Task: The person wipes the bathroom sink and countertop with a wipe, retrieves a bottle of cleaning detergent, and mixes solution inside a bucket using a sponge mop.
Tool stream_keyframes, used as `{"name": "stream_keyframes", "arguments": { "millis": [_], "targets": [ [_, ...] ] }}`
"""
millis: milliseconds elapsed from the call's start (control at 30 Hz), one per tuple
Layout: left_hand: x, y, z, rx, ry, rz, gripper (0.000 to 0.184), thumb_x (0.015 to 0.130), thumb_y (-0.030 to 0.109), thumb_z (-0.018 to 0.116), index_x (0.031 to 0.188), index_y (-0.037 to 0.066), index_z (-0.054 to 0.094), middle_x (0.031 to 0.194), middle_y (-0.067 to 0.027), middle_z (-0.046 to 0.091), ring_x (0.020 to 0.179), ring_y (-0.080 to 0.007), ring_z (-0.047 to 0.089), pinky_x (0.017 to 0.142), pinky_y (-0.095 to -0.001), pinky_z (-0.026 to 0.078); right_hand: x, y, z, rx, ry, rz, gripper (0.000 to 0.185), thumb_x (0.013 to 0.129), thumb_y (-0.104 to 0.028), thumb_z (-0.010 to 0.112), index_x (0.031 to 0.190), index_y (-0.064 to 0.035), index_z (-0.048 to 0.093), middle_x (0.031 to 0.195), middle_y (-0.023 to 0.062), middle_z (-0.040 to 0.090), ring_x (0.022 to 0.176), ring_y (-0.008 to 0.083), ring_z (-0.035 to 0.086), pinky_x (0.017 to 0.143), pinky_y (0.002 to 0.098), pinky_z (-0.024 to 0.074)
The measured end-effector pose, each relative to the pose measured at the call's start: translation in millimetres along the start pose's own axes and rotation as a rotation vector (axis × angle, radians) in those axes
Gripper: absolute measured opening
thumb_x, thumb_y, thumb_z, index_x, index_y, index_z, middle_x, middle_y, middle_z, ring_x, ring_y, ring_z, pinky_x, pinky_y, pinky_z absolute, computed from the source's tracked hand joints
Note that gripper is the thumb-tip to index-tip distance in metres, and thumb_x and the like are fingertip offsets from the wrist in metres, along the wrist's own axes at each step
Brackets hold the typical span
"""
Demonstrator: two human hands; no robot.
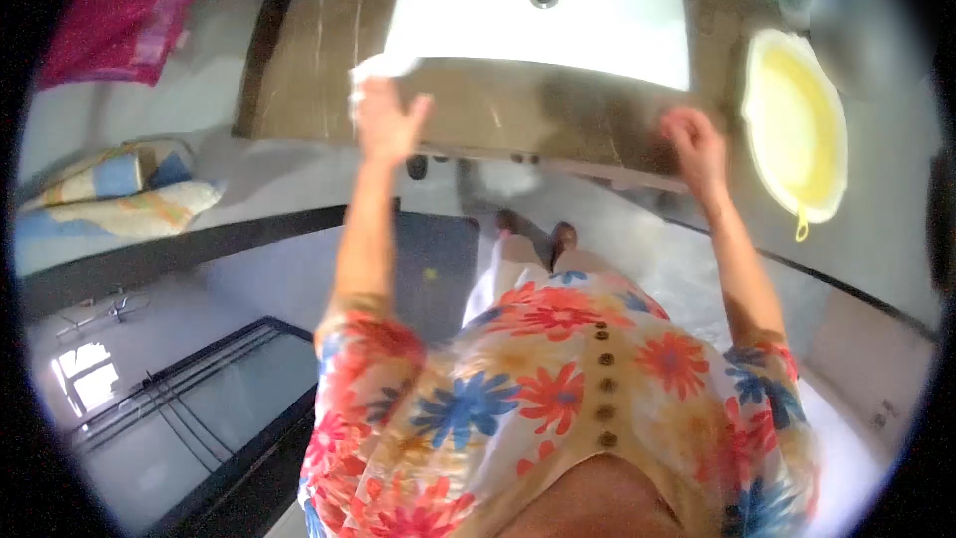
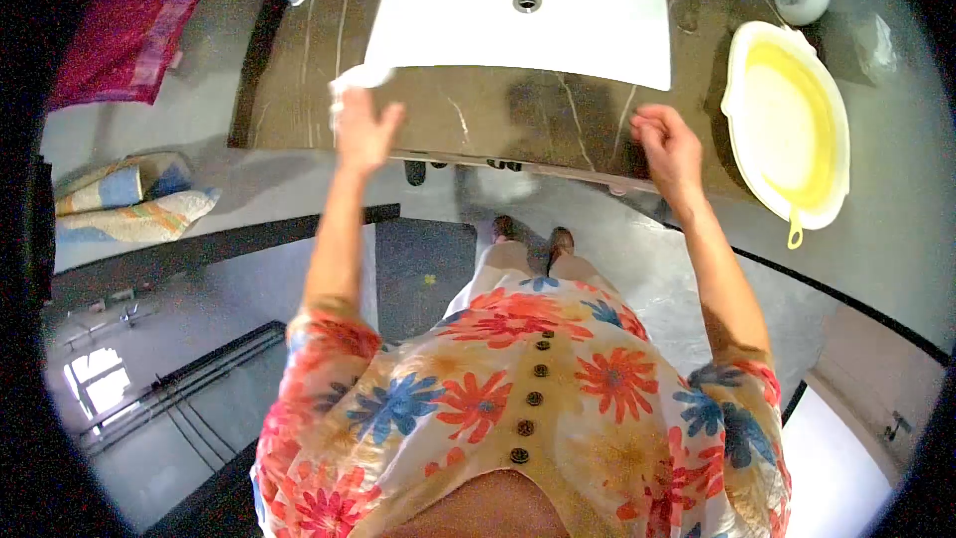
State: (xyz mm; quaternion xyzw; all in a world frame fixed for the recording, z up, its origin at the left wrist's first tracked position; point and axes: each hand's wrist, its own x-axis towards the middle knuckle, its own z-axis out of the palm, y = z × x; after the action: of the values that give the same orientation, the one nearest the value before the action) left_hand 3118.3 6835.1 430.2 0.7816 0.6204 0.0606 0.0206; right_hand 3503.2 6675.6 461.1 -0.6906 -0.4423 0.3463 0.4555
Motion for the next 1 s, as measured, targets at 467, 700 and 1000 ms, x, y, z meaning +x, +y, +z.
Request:
{"name": "stream_keyframes", "arguments": {
  "millis": [467,700,1000],
  "targets": [
    [11.6,9.3,-3.8,-0.031,-0.138,0.076,0.072,0.083,0.053,0.036,0.134,0.005,0.021,0.143,-0.0125,0.008,0.132,-0.0257,0.004,0.106,-0.0423,0.005,-25.5,3.7,-25.7,0.176,-0.032,0.154,0.013,0.087,-0.006,0.045,0.095,0.0012,0.052,0.083,0.0056,0.058,0.07,0.0104,0.056,0.065,0.0213,0.0455],
    [69.4,-20.4,-8.7,-0.032,-0.149,0.095,0.069,0.081,0.061,0.03,0.134,0.016,0.028,0.143,-0.0111,0.008,0.132,-0.0278,0.005,0.105,-0.0439,0.007,-54.3,11.1,-61.5,0.062,0.141,0.202,0.012,0.088,-0.008,0.046,0.094,-0.0009,0.052,0.08,0.0036,0.058,0.067,0.0091,0.056,0.058,0.02,0.0426],
    [164.8,-42.3,-7.4,-0.091,-0.202,-0.026,0.077,0.077,0.067,0.03,0.135,0.016,0.025,0.142,-0.014,0.007,0.132,-0.03,0.003,0.104,-0.0473,0.006,-52.9,9.0,-42.2,0.059,0.204,0.273,0.009,0.088,-0.01,0.047,0.092,-0.0054,0.054,0.079,0.0012,0.06,0.064,0.0084,0.057,0.055,0.019,0.0391]
  ]
}}
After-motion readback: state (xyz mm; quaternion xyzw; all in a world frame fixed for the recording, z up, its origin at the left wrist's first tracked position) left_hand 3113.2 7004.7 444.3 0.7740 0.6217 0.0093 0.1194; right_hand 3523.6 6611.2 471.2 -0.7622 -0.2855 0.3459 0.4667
